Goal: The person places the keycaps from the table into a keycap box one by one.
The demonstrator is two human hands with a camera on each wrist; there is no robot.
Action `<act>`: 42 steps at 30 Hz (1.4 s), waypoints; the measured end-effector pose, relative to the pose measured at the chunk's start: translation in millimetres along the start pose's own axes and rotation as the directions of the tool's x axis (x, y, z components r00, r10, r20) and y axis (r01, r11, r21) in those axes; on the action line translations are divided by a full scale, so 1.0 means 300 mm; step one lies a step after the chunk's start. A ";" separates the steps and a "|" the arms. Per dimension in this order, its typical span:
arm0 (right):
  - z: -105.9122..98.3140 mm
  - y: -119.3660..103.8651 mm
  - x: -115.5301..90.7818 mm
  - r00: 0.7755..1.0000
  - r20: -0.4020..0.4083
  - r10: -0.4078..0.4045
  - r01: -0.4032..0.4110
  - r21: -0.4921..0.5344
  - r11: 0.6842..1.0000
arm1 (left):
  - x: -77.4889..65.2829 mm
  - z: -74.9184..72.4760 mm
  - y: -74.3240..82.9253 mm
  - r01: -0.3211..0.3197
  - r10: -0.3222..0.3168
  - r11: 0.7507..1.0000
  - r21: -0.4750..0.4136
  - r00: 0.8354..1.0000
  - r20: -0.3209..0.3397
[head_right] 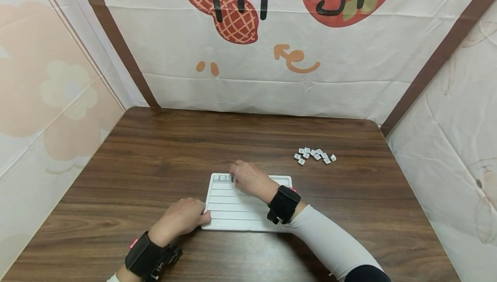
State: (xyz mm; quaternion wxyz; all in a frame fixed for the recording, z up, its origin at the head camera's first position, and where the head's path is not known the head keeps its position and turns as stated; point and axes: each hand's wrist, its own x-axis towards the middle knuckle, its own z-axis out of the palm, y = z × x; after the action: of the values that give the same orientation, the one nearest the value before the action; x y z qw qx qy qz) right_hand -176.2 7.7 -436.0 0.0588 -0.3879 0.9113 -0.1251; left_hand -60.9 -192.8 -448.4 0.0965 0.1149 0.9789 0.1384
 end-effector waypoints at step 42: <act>-0.033 0.045 -0.037 0.993 0.030 0.115 -0.118 0.125 0.985 | -0.002 -0.006 0.010 0.018 -0.017 1.000 -0.007 1.000 0.020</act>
State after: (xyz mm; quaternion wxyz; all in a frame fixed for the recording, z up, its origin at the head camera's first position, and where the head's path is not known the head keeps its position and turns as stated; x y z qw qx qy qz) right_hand -180.0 26.5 -429.9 0.1008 -0.3308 0.9219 -0.1747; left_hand -60.1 -190.5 -445.6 0.1081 0.1073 0.9784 0.1400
